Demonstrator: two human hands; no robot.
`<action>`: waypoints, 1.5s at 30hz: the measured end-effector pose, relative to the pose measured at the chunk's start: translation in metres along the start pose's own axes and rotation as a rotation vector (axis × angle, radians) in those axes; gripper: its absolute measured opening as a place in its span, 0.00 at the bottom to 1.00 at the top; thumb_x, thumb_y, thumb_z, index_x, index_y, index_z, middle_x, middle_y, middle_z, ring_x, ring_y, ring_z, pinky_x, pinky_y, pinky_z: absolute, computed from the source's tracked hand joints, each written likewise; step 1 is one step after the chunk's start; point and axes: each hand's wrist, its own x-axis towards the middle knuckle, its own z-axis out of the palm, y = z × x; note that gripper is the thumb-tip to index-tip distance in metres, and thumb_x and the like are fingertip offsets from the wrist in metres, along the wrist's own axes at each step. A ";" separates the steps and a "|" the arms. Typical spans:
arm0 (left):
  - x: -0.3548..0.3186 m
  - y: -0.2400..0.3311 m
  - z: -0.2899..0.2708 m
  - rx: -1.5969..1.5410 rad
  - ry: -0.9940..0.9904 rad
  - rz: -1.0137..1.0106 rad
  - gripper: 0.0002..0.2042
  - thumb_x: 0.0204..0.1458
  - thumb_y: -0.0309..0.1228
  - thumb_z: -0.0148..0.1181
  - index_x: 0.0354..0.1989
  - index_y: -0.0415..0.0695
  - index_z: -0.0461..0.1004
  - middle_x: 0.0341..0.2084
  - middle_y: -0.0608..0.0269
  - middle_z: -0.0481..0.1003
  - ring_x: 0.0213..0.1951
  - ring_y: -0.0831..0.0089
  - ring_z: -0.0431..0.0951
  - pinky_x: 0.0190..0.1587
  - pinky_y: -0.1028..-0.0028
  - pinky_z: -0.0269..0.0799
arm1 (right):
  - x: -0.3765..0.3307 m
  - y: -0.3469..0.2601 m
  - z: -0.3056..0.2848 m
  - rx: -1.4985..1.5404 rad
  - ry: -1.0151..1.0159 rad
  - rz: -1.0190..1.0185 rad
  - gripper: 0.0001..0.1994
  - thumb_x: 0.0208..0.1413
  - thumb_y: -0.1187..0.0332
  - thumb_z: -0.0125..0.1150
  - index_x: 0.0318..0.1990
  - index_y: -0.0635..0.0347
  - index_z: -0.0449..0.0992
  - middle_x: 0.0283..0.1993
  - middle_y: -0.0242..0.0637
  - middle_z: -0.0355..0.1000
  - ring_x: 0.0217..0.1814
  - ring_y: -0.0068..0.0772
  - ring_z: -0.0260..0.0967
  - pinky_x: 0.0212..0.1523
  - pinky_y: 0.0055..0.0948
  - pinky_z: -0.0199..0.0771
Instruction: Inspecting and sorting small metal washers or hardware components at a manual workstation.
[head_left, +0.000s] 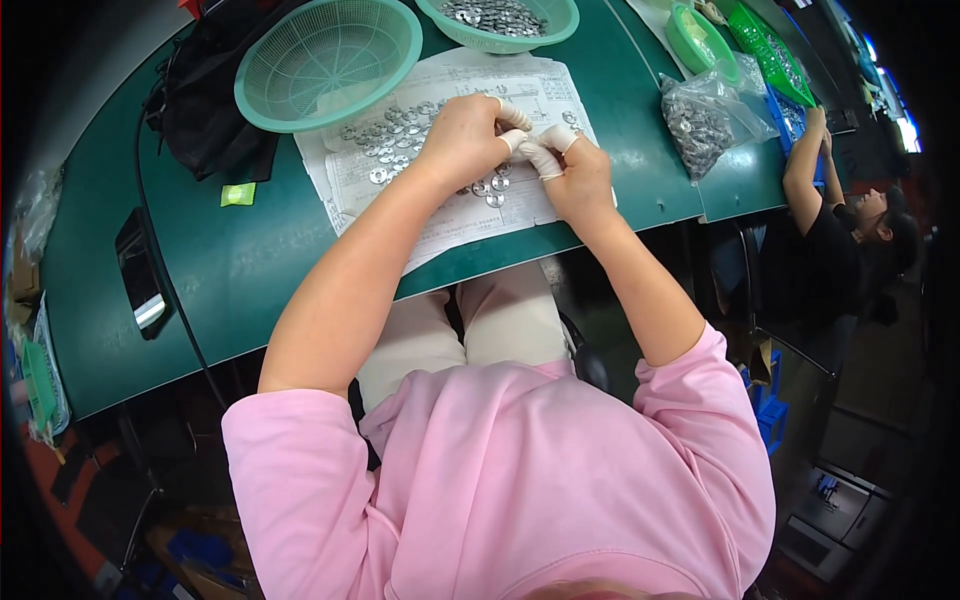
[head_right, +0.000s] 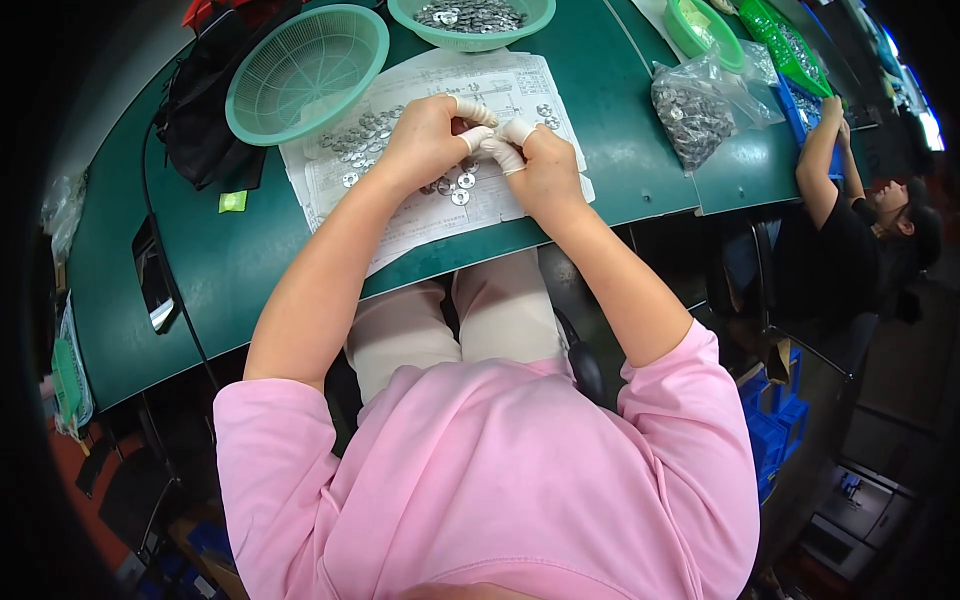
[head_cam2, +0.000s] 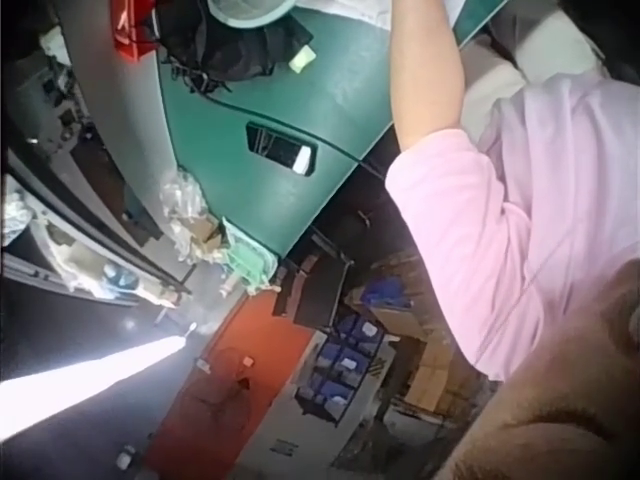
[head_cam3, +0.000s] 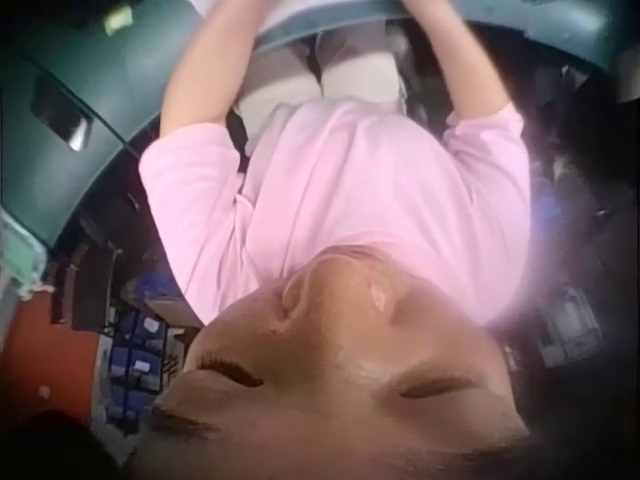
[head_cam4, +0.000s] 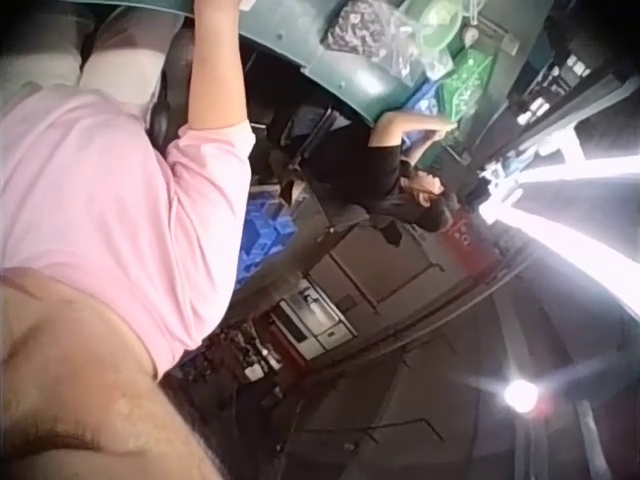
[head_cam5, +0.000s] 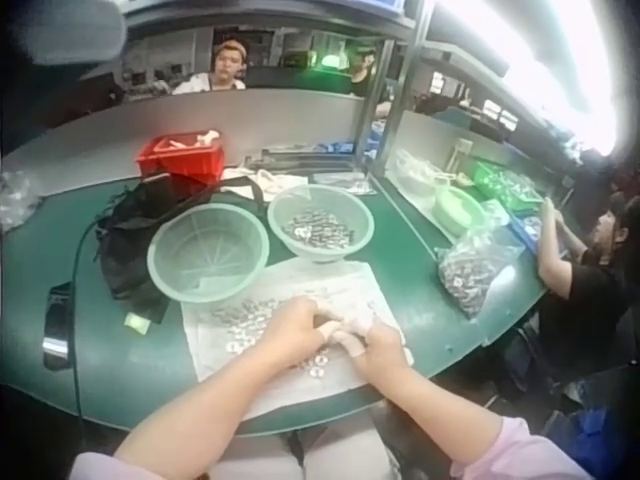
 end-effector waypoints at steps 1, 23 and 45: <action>-0.001 -0.001 0.001 0.002 -0.001 0.002 0.09 0.45 0.24 0.61 0.37 0.39 0.78 0.24 0.58 0.79 0.25 0.75 0.77 0.28 0.76 0.73 | -0.001 0.001 0.001 0.021 -0.003 0.008 0.05 0.48 0.70 0.65 0.29 0.60 0.75 0.24 0.39 0.71 0.24 0.33 0.68 0.27 0.28 0.69; -0.002 -0.004 0.000 0.139 0.087 0.179 0.10 0.41 0.27 0.62 0.34 0.42 0.80 0.27 0.54 0.77 0.27 0.68 0.77 0.33 0.72 0.72 | -0.010 0.008 -0.022 0.259 -0.052 0.193 0.05 0.51 0.73 0.63 0.31 0.65 0.74 0.23 0.30 0.71 0.25 0.17 0.66 0.26 0.19 0.68; -0.005 -0.004 0.008 0.193 0.045 0.208 0.10 0.43 0.27 0.62 0.35 0.42 0.80 0.28 0.53 0.76 0.30 0.66 0.78 0.37 0.70 0.73 | -0.018 0.008 -0.019 0.021 -0.003 0.016 0.08 0.47 0.67 0.66 0.29 0.59 0.73 0.23 0.41 0.68 0.23 0.41 0.66 0.26 0.33 0.67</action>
